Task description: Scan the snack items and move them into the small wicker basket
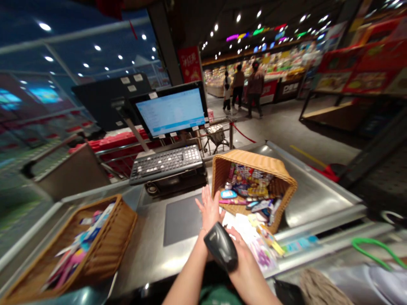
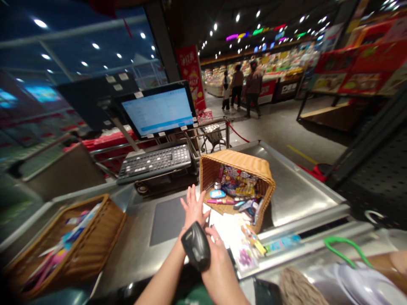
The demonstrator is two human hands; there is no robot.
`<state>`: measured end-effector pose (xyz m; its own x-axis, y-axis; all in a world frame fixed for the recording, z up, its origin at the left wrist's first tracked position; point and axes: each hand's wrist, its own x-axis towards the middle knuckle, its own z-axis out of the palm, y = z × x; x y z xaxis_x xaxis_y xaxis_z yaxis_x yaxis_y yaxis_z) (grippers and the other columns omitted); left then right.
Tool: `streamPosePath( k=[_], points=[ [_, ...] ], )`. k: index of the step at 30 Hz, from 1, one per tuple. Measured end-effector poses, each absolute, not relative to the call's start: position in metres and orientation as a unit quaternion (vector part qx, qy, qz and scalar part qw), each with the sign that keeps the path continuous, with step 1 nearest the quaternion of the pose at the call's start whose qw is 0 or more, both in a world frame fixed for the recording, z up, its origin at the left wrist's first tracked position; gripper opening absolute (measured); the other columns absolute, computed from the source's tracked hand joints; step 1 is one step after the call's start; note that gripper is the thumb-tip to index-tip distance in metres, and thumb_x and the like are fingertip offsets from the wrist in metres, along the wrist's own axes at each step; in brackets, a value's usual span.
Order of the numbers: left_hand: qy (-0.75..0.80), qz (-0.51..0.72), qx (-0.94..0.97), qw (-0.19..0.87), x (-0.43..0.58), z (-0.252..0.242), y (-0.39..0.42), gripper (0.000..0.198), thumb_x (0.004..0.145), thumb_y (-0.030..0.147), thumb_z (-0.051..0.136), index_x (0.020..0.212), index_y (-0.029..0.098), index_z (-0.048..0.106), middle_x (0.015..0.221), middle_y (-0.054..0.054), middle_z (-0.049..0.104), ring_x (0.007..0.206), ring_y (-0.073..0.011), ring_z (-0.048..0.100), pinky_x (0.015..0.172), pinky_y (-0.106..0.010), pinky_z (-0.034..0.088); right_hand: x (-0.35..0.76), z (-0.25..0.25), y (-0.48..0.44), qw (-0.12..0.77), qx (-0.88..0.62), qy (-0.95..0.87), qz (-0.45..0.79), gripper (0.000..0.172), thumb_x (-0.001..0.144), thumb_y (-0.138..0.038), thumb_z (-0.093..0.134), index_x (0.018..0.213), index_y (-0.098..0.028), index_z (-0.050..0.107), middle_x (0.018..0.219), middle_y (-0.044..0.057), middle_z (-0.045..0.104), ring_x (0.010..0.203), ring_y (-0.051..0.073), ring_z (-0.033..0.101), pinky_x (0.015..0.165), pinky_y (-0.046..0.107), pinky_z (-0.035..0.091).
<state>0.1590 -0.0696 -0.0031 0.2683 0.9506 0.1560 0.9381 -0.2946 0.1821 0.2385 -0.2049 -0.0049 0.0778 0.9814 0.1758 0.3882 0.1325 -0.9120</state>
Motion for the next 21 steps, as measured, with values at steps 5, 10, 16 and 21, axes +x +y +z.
streamPosePath(
  k=[5, 10, 16, 21],
  points=[
    [0.568, 0.108, 0.814, 0.046, 0.17, -0.016, -0.071, 0.082, 0.068, 0.029, 0.078, 0.144, 0.03, 0.047, 0.165, -0.019, 0.015, 0.152, -0.0406, 0.011, 0.113, -0.073, 0.019, 0.241, -0.006, -0.204, 0.457, -0.58, -0.593, 0.32, 0.046, 0.075, -0.012, 0.06, 0.118, -0.024, 0.07, 0.129, 0.013, 0.066, 0.126, 0.03, 0.061, 0.105, 0.047, 0.053],
    [0.538, 0.087, 0.836, 0.067, 0.187, -0.026, -0.074, 0.08, 0.064, 0.021, 0.079, 0.139, 0.031, 0.053, 0.165, -0.019, 0.017, 0.151, -0.0437, 0.012, 0.112, -0.074, 0.021, 0.239, -0.006, -0.204, 0.473, -0.595, -0.577, 0.3, 0.044, 0.074, -0.014, 0.06, 0.116, -0.02, 0.07, 0.13, 0.016, 0.065, 0.13, 0.033, 0.057, 0.109, 0.052, 0.05],
    [0.499, 0.043, 0.859, 0.106, 0.206, -0.037, -0.077, 0.081, 0.067, 0.023, 0.077, 0.143, 0.031, 0.05, 0.163, -0.018, 0.022, 0.15, -0.0428, 0.016, 0.113, -0.073, 0.023, 0.237, -0.006, -0.204, 0.49, -0.605, -0.56, 0.282, 0.046, 0.074, -0.01, 0.057, 0.117, -0.02, 0.07, 0.125, 0.014, 0.069, 0.124, 0.027, 0.062, 0.111, 0.047, 0.049],
    [0.486, 0.044, 0.867, 0.097, 0.215, -0.055, -0.08, 0.054, 0.073, 0.021, 0.073, 0.125, 0.032, 0.065, 0.161, -0.015, 0.03, 0.148, -0.0382, 0.027, 0.114, -0.069, 0.028, 0.236, -0.013, -0.205, 0.499, -0.606, -0.549, 0.285, 0.053, 0.072, -0.006, 0.053, 0.121, -0.018, 0.066, 0.128, 0.014, 0.068, 0.121, 0.025, 0.064, 0.106, 0.044, 0.053]
  ],
)
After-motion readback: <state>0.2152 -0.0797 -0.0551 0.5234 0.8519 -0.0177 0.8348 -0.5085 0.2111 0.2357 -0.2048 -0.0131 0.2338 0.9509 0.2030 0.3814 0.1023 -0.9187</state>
